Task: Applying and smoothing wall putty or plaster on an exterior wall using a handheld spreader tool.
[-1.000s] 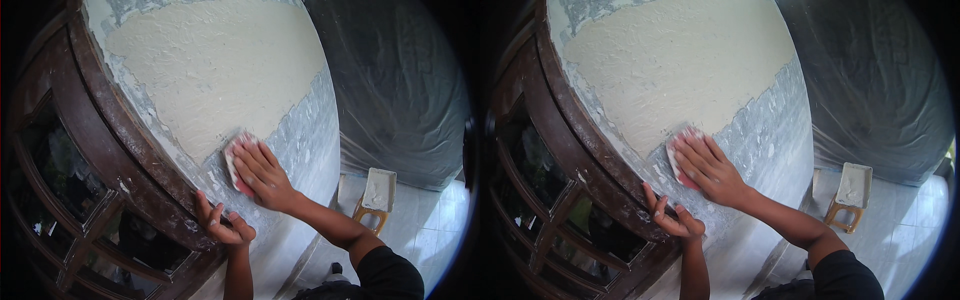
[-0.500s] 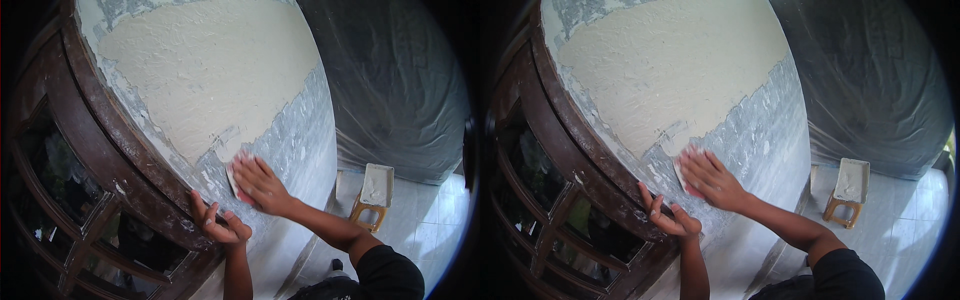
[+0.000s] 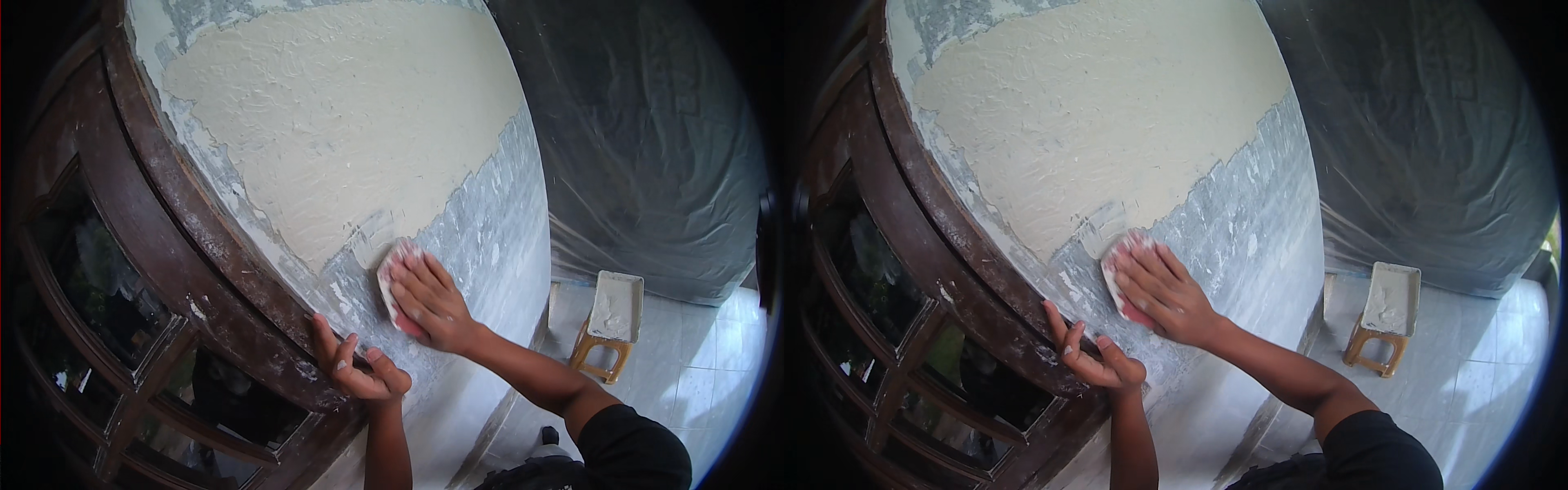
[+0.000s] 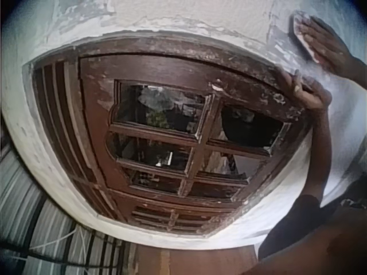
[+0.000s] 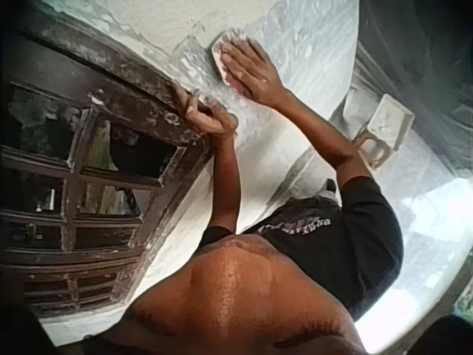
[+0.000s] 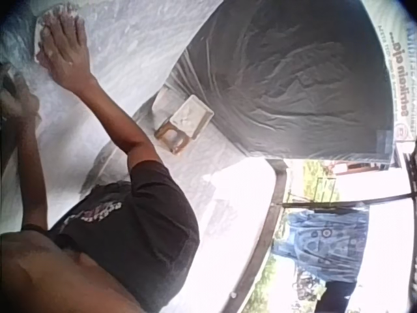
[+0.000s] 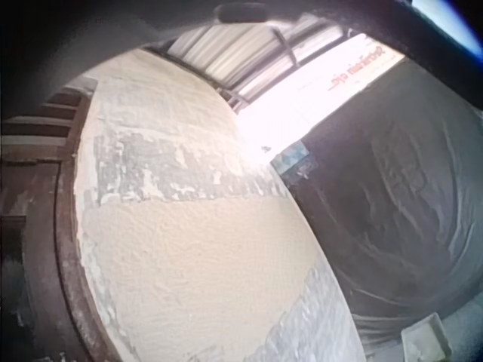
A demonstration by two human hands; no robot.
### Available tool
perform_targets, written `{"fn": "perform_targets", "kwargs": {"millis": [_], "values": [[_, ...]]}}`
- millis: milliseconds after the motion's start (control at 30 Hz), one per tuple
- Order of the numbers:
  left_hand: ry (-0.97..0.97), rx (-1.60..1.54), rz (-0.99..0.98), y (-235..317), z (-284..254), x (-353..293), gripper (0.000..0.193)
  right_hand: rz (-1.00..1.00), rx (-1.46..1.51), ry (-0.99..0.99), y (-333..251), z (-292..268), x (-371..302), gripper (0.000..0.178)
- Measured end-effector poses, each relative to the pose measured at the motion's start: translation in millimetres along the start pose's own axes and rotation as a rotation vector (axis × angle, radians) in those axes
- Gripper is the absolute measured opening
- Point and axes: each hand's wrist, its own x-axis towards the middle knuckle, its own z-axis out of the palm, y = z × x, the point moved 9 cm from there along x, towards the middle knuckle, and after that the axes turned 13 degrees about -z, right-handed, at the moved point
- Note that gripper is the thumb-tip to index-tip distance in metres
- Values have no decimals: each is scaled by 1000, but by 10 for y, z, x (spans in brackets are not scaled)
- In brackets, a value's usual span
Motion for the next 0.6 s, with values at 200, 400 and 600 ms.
{"fn": "perform_targets", "kwargs": {"millis": [200,400,600], "values": [[-103,14,8,3,34,-4,24,30,5,-146,-87,94,-368,59],[-8,-207,-97,156,-34,-120,28,148,-83,-144,-140,-370,-517,55],[-266,-319,-195,488,543,-783,30,239,-199,-213,129,-942,-685,62]]}}
